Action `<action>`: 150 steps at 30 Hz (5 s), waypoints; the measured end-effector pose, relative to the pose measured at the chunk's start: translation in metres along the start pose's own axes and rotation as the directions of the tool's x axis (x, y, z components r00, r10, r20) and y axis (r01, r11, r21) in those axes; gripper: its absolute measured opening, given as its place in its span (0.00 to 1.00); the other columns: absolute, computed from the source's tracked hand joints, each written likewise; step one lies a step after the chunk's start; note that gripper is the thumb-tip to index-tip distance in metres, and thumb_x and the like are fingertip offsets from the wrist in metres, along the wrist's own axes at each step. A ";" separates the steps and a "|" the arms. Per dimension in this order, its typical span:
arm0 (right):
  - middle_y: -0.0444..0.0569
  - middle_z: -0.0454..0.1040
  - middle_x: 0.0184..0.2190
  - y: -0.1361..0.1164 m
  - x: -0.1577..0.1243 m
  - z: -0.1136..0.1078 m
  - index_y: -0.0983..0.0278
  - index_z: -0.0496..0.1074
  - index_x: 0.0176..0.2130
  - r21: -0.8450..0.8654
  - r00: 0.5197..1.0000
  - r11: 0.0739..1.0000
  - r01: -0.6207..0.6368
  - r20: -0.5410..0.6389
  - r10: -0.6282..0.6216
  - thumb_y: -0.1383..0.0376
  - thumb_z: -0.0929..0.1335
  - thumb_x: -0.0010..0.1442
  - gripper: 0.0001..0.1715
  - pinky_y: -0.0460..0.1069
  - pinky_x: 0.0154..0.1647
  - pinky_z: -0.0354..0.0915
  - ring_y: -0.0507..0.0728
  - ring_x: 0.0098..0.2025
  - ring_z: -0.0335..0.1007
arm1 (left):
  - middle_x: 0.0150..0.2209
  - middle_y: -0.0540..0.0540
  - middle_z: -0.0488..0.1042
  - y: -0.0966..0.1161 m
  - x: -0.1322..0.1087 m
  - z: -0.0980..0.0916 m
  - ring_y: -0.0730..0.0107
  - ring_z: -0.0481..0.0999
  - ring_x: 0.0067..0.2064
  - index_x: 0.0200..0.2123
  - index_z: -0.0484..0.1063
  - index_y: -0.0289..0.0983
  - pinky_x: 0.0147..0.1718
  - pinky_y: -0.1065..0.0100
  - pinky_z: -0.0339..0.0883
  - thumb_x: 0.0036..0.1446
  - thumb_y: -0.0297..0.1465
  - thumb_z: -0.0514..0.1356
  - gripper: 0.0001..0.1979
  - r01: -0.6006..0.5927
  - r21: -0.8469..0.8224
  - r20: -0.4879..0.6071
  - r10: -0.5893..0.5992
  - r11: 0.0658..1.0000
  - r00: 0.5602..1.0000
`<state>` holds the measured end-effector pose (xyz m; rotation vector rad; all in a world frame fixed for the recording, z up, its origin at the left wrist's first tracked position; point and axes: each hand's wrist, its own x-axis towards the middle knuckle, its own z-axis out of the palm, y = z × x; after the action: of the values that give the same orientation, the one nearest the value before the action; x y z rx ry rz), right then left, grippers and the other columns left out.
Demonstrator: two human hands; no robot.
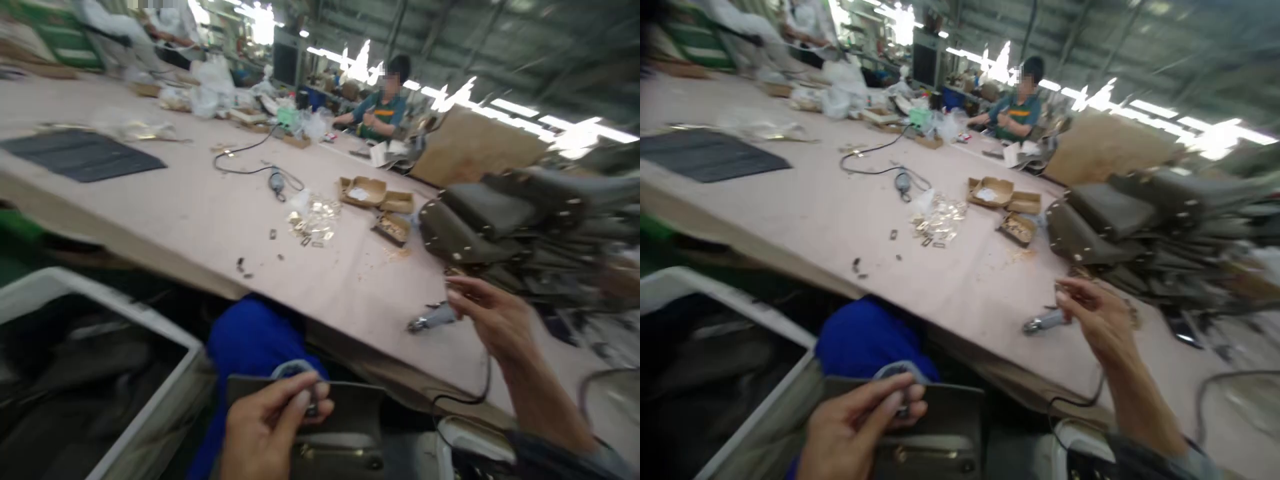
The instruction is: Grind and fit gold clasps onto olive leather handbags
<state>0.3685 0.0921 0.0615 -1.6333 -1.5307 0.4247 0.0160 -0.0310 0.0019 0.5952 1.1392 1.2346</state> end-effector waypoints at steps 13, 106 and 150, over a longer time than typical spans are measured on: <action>0.46 0.75 0.30 -0.131 -0.135 0.110 0.57 0.82 0.48 0.489 0.900 0.872 -0.018 0.387 -0.199 0.65 0.76 0.66 0.09 0.44 0.23 0.69 0.53 0.26 0.71 | 0.29 0.43 0.81 -0.002 -0.022 0.001 0.65 0.81 0.29 0.34 0.74 0.33 0.32 0.70 0.75 0.53 0.30 0.74 0.13 -0.080 -0.132 -0.086 0.069 0.988 0.994; 0.44 0.66 0.30 -0.114 -0.118 0.122 0.63 0.70 0.31 0.360 0.571 0.879 0.313 0.668 -0.477 0.67 0.66 0.72 0.14 0.49 0.32 0.55 0.55 0.32 0.64 | 0.35 0.46 0.79 0.027 -0.026 -0.006 0.67 0.78 0.33 0.49 0.80 0.36 0.29 0.72 0.68 0.58 0.23 0.60 0.16 -0.345 0.337 0.147 0.313 0.876 0.938; 0.49 0.80 0.32 -0.115 -0.133 0.139 0.60 0.84 0.40 0.419 0.856 0.857 0.300 0.279 -0.436 0.54 0.74 0.66 0.13 0.43 0.30 0.76 0.58 0.31 0.79 | 0.27 0.44 0.75 0.013 -0.012 -0.001 0.61 0.75 0.32 0.30 0.83 0.36 0.29 0.68 0.66 0.54 0.27 0.63 0.07 -0.294 0.384 -0.048 0.337 0.875 0.940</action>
<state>0.1659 0.0032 0.0267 -0.9681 -1.8678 0.7752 0.0103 -0.0391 0.0171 1.0433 1.4290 1.3498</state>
